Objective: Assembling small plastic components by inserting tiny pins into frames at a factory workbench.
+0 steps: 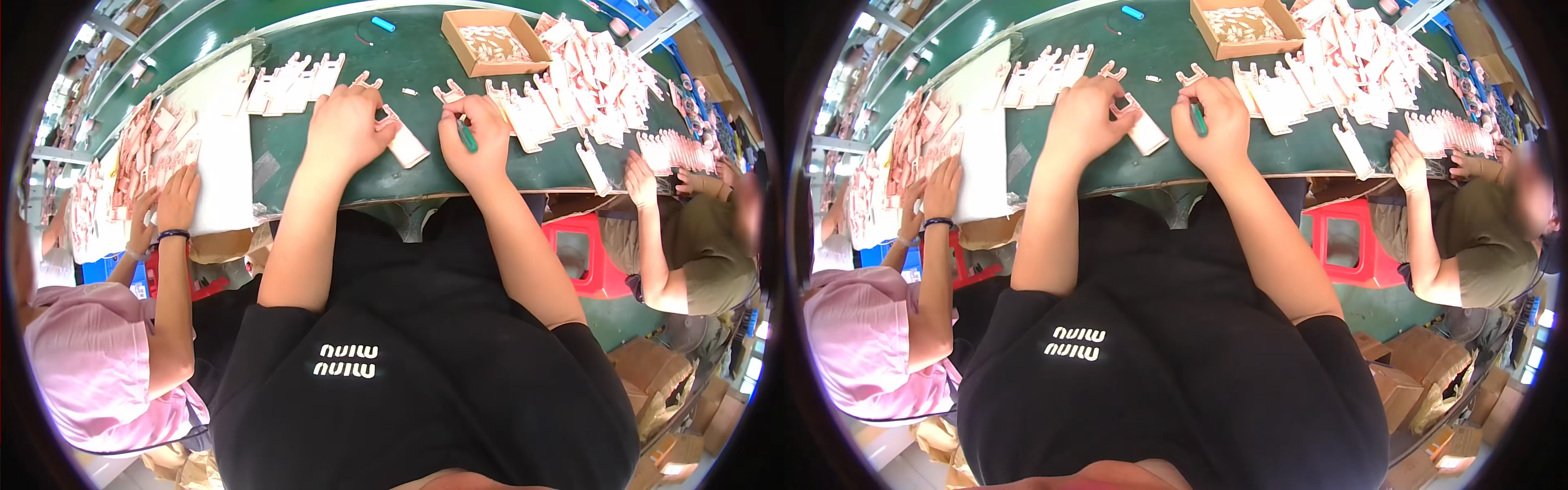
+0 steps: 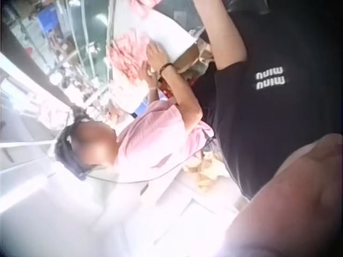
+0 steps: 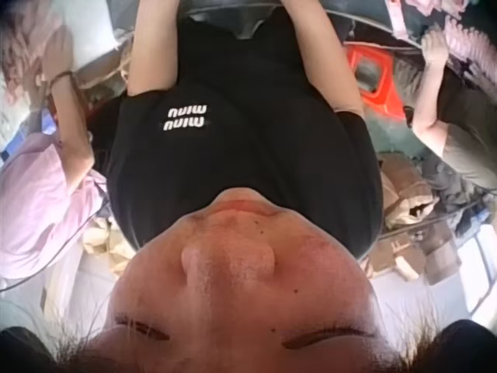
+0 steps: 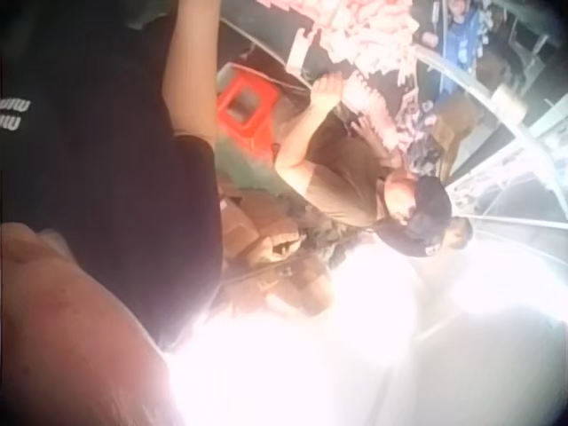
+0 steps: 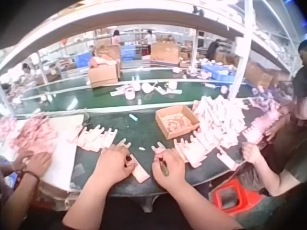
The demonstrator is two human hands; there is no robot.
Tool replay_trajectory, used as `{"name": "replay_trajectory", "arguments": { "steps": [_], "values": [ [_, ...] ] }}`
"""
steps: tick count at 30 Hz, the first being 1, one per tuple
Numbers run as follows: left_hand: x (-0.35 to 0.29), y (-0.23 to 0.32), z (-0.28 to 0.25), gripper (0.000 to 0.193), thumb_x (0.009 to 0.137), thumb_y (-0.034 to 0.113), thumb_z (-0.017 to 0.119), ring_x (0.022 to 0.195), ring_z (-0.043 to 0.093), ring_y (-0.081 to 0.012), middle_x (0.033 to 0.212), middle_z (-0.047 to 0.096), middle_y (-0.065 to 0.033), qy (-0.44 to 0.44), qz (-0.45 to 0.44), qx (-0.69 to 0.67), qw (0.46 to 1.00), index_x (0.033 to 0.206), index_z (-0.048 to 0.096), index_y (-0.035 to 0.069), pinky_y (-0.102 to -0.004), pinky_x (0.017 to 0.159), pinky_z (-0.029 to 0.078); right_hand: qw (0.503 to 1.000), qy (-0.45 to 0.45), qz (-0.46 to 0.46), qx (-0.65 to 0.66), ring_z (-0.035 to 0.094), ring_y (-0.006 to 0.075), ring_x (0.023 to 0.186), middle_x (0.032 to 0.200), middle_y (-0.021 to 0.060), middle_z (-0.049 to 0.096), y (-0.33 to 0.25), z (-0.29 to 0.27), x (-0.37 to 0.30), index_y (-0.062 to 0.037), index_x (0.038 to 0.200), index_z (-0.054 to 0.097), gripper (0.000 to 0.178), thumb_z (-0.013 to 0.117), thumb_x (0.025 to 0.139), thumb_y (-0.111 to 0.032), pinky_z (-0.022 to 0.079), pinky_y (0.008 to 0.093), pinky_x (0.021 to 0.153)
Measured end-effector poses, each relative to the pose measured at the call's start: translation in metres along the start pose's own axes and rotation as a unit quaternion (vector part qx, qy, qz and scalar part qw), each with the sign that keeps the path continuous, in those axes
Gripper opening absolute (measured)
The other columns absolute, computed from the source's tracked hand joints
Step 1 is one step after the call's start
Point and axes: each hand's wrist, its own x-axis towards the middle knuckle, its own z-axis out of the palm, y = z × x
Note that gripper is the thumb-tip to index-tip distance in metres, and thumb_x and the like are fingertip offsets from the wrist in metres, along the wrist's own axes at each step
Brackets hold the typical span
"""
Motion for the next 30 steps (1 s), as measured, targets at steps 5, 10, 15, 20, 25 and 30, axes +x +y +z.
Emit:
{"name": "replay_trajectory", "arguments": {
  "steps": [5,10,15,20,25,30],
  "values": [
    [-0.041,0.014,0.022,0.034,0.082,0.031,0.090,0.104,0.068,-0.0321,0.099,0.071,-0.0084,0.178,0.042,-0.054,0.982,0.101,0.073,0.008,-0.0459,0.090,0.051,0.978,-0.061,-0.033,0.198,0.072,0.0132,0.076,0.091,0.0100,0.078,-0.018,-0.006,-0.013,0.0009,0.103,0.078,0.010,0.077,0.093,0.003,0.055,0.0274,0.070],
    [-0.043,0.014,0.023,0.031,0.080,0.028,0.090,0.100,0.068,-0.0284,0.098,0.072,-0.0041,0.208,0.100,-0.110,0.967,0.101,0.074,0.010,-0.0458,0.092,0.048,0.920,-0.135,0.116,0.349,0.071,0.0090,0.082,0.094,0.0060,0.080,-0.001,-0.004,-0.011,0.0049,0.100,0.076,0.006,0.076,0.096,0.001,0.060,0.0284,0.075],
    [-0.046,0.014,0.022,0.024,0.081,0.029,0.089,0.103,0.069,-0.0226,0.104,0.076,0.0009,0.155,0.096,-0.055,0.982,0.096,0.081,0.012,-0.0501,0.102,0.040,0.938,-0.158,0.067,0.301,0.071,0.0088,0.079,0.082,0.0049,0.077,0.003,-0.001,-0.011,0.0019,0.091,0.075,0.006,0.077,0.091,-0.004,0.059,0.0279,0.075],
    [-0.046,0.011,0.023,0.021,0.082,0.029,0.089,0.103,0.069,-0.0214,0.103,0.076,0.0013,0.155,0.105,-0.059,0.981,0.093,0.084,0.012,-0.0483,0.101,0.041,0.951,-0.160,0.078,0.253,0.070,0.0088,0.076,0.080,0.0051,0.076,0.002,0.001,-0.011,0.0015,0.091,0.075,0.006,0.075,0.091,-0.005,0.057,0.0282,0.072],
    [-0.044,0.009,0.029,0.020,0.078,0.028,0.089,0.100,0.068,-0.0212,0.096,0.074,0.0018,0.179,0.111,-0.087,0.974,0.085,0.081,0.012,-0.0467,0.099,0.041,0.951,-0.159,0.082,0.252,0.070,0.0087,0.076,0.080,0.0055,0.077,-0.001,-0.001,-0.010,0.0011,0.091,0.075,0.007,0.075,0.091,-0.006,0.057,0.0284,0.072],
    [-0.044,0.007,0.030,0.020,0.079,0.029,0.089,0.099,0.069,-0.0214,0.096,0.074,0.0017,0.179,0.110,-0.096,0.973,0.085,0.082,0.012,-0.0446,0.098,0.042,0.951,-0.184,0.079,0.234,0.070,0.0073,0.080,0.088,0.0048,0.078,0.003,0.000,-0.011,0.0025,0.093,0.074,0.008,0.066,0.096,0.002,0.058,0.0264,0.075]
  ]
}}
